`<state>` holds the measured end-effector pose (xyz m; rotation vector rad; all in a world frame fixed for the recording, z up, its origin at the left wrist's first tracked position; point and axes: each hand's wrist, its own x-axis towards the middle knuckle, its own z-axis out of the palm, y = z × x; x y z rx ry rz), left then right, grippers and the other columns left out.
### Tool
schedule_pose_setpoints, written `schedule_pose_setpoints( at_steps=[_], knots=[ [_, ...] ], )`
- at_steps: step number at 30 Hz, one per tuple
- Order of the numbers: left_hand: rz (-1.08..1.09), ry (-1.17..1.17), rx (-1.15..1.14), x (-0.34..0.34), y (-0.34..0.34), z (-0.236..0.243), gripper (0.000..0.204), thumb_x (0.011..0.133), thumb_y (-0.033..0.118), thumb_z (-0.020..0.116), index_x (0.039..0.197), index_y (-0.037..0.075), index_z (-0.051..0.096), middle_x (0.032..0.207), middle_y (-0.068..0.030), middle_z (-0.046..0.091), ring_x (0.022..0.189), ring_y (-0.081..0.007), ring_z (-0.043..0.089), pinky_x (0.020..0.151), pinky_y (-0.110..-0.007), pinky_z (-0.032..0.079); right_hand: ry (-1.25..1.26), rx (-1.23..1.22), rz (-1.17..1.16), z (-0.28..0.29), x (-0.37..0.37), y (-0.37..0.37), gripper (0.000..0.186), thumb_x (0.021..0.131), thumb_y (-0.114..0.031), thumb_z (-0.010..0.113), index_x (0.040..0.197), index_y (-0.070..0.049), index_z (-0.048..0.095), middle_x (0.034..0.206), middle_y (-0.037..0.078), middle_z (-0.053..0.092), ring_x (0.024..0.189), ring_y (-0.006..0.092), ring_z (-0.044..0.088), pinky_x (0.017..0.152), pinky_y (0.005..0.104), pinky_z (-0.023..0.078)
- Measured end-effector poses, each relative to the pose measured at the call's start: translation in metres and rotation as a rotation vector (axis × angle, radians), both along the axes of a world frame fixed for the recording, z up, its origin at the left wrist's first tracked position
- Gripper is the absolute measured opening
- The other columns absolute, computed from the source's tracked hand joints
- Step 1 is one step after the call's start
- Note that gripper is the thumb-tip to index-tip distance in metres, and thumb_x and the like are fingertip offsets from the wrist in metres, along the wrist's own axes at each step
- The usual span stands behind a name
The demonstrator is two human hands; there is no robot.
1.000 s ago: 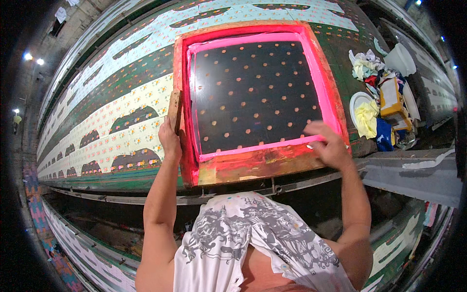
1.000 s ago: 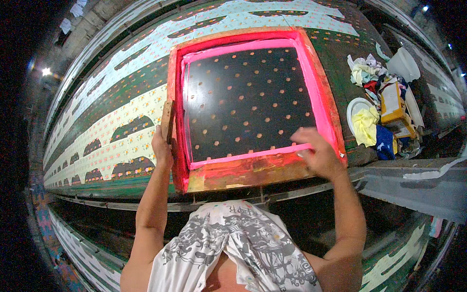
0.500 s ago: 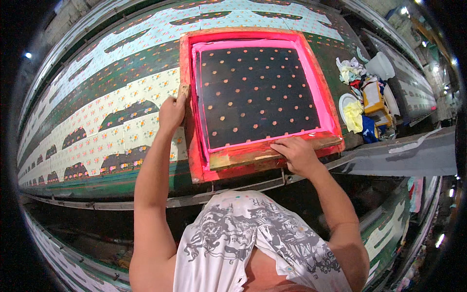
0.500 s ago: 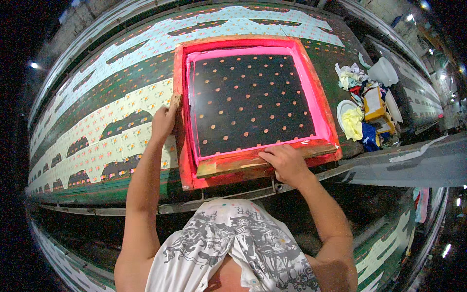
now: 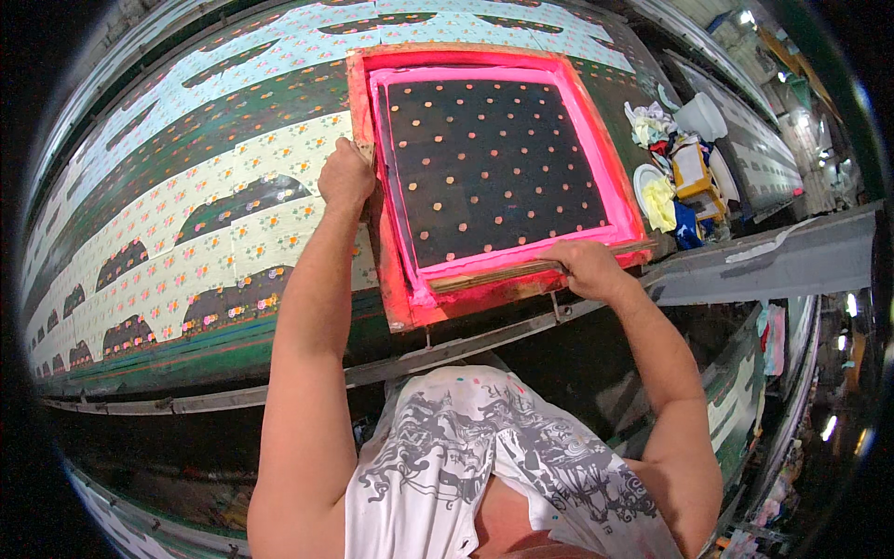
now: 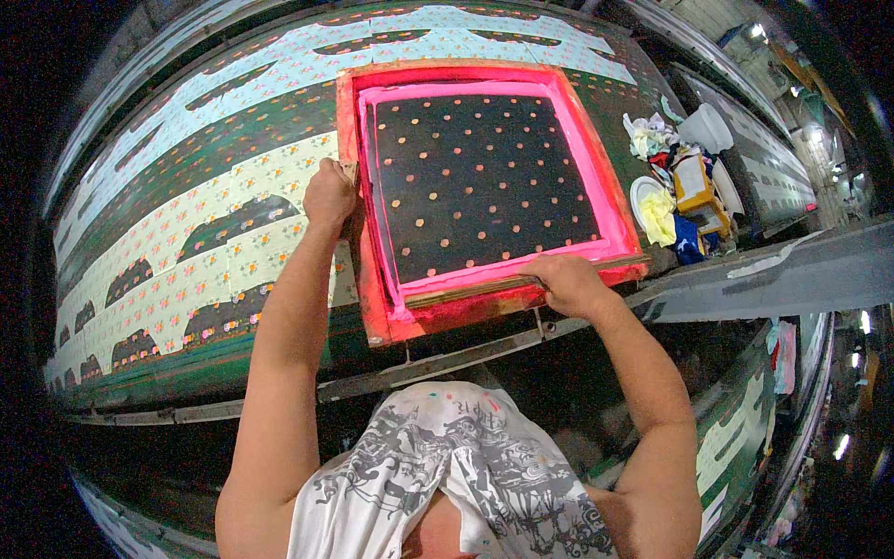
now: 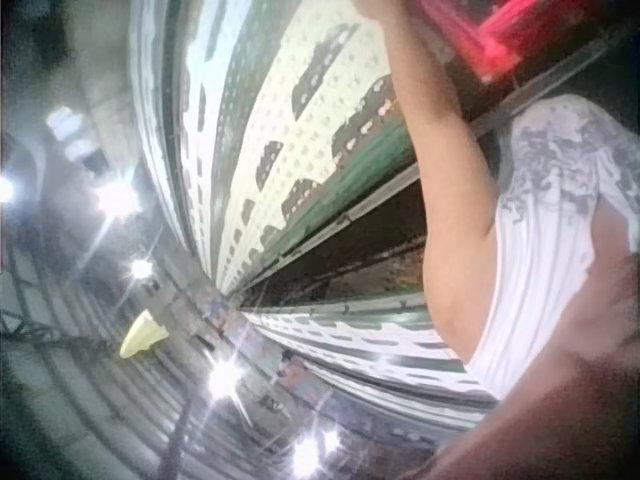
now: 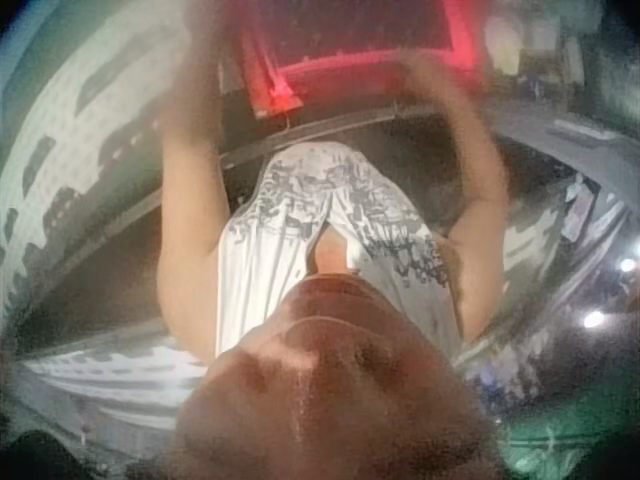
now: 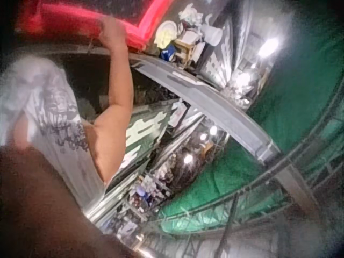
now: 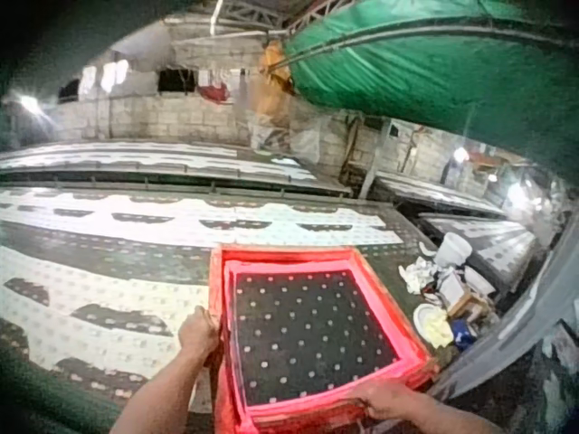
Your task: The person uses a pink-framed screen and a squeegee to apply pink ink onto a long fabric roll moving on a conveyor. They repeatedly pull the squeegee across the screen, reposition the frame, and continue printing along the fabric.
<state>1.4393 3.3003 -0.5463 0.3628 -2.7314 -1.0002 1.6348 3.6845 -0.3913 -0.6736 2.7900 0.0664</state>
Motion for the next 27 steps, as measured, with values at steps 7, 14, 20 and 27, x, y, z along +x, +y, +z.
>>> schedule_pose_setpoints(
  at_steps=[7,14,20,27],
  knots=[
    [0.023,0.034,-0.022,-0.001,0.0,0.001,0.031,0.108,0.029,0.052,0.114,0.001,0.064,0.108,-0.0252,0.075,0.102,-0.0457,0.074,0.086,-0.058,0.057,0.233,-0.123,0.105,-0.032,0.009,0.003,0.063,0.073,0.005,0.074,0.133,-0.012,0.073,0.119,0.012,0.075,0.112,0.0359,0.071,0.098,0.0495,0.057],
    [0.144,0.156,-0.175,0.0,0.005,0.004,0.032,0.102,0.026,0.06,0.121,0.004,0.072,0.126,-0.0206,0.067,0.124,-0.0388,0.059,0.105,-0.054,0.045,0.321,-0.138,0.24,-0.038,-0.07,-0.002,0.064,0.071,0.003,0.075,0.133,-0.014,0.072,0.118,0.01,0.074,0.11,0.0336,0.071,0.097,0.0466,0.056],
    [0.196,0.165,-0.221,-0.003,0.006,0.0,0.036,0.101,0.026,0.062,0.128,0.004,0.071,0.131,-0.0205,0.065,0.133,-0.038,0.053,0.111,-0.054,0.041,0.374,-0.126,0.282,-0.045,-0.183,-0.012,0.052,0.08,0.0,0.068,0.129,-0.014,0.073,0.113,0.012,0.073,0.107,0.035,0.072,0.09,0.0483,0.059],
    [0.237,0.162,-0.237,-0.005,0.006,-0.007,0.038,0.101,0.026,0.063,0.131,0.004,0.068,0.134,-0.0197,0.062,0.135,-0.037,0.051,0.112,-0.055,0.04,0.359,-0.054,0.213,-0.037,-0.319,-0.033,0.05,0.085,-0.002,0.064,0.13,-0.022,0.073,0.11,0.014,0.074,0.103,0.038,0.075,0.087,0.053,0.062]
  ],
)
